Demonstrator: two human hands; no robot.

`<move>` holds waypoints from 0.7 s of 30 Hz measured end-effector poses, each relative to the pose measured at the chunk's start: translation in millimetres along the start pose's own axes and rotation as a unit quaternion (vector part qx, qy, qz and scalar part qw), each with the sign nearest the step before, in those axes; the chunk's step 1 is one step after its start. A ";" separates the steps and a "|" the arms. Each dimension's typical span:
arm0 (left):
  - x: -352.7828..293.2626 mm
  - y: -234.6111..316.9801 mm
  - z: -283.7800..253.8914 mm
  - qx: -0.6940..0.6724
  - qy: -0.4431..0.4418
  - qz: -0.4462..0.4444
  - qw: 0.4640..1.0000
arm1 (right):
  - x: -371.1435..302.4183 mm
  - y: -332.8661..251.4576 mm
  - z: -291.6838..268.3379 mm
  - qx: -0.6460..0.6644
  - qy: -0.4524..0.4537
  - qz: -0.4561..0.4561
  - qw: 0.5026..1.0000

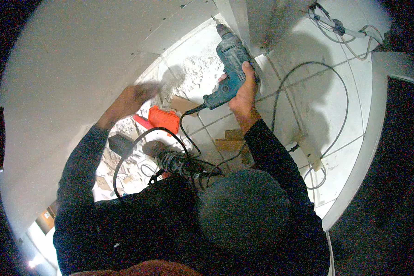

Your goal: The person uses a power drill to create several holes along a line in a drywall panel, occasionally pausing to mark or check the surface with their hand.

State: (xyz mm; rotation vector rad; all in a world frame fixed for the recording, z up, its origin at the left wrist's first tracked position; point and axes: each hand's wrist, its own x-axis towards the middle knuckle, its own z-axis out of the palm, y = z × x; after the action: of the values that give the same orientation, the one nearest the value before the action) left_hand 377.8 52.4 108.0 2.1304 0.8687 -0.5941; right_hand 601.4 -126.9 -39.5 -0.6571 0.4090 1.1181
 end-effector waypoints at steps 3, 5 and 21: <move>-111.8 -25.9 -11.5 0.013 -0.015 -0.121 0.993 | -1.4 -0.7 3.7 0.003 0.021 -0.004 1.000; -183.7 -65.5 -6.2 -0.072 -0.002 -0.194 0.978 | -4.0 -1.0 5.9 -0.037 0.008 -0.023 0.999; -310.5 -174.0 106.5 -0.428 0.046 -0.368 0.824 | 4.8 10.0 13.1 -0.067 0.035 -0.057 0.996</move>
State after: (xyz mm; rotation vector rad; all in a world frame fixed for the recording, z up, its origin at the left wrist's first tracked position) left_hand 29.8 -66.5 160.4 0.9673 1.6531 -0.3427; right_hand 593.8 -112.0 -35.5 -0.8295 0.3541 1.0227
